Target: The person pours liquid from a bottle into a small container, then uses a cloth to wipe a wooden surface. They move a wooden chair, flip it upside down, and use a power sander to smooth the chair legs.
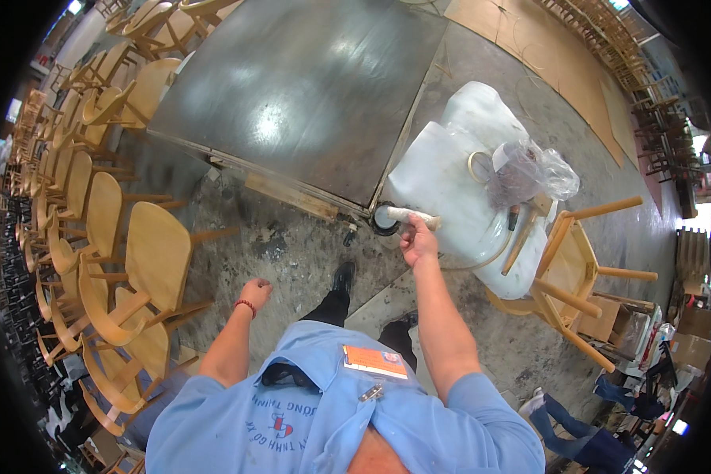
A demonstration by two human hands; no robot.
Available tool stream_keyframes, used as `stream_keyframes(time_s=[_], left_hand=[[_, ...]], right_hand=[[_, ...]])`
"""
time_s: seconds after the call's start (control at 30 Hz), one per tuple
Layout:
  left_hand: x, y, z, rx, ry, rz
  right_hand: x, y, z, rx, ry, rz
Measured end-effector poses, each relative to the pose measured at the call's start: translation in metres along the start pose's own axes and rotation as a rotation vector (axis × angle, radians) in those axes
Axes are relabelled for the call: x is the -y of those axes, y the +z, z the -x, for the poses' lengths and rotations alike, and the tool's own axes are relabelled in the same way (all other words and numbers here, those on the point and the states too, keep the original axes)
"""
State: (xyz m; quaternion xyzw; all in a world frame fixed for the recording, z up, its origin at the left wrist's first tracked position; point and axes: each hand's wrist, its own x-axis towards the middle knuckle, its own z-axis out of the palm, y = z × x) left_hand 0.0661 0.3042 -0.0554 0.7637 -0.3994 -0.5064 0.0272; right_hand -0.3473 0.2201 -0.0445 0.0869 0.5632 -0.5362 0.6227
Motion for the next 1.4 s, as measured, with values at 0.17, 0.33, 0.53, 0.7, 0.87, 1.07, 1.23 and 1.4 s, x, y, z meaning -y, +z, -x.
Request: stream_keyframes(time_s=[0.17, 0.33, 0.53, 0.7, 0.87, 1.07, 1.23, 1.4], left_hand=[[-0.023, -0.006, 0.003, 0.028, 0.028, -0.007], [-0.067, 0.016, 0.011, 0.231, 0.201, -0.428], [-0.162, 0.123, 0.035, 0.596, 0.528, -0.846], [-0.275, 0.259, 0.106, 0.692, 0.898, -0.689], [-0.378, 0.407, 0.211, 0.747, 1.179, -0.508], [-0.44, 0.53, 0.288, 0.721, 1.267, -0.21], [-0.457, 0.559, 0.293, 0.802, 1.199, -0.201], [-0.465, 0.563, 0.289, 0.801, 1.196, -0.336]], right_hand=[[0.013, -0.008, 0.017, 0.059, 0.043, -0.147], [0.043, -0.048, 0.077, 0.17, 0.016, -0.452], [0.101, -0.162, 0.194, 0.232, -0.242, -0.6], [0.176, -0.292, 0.278, 0.1, -0.629, -0.64], [0.261, -0.378, 0.283, -0.062, -0.819, -0.551], [0.295, -0.404, 0.24, -0.161, -0.758, -0.401], [0.298, -0.424, 0.233, -0.208, -0.799, -0.45], [0.298, -0.423, 0.234, -0.192, -0.755, -0.352]])
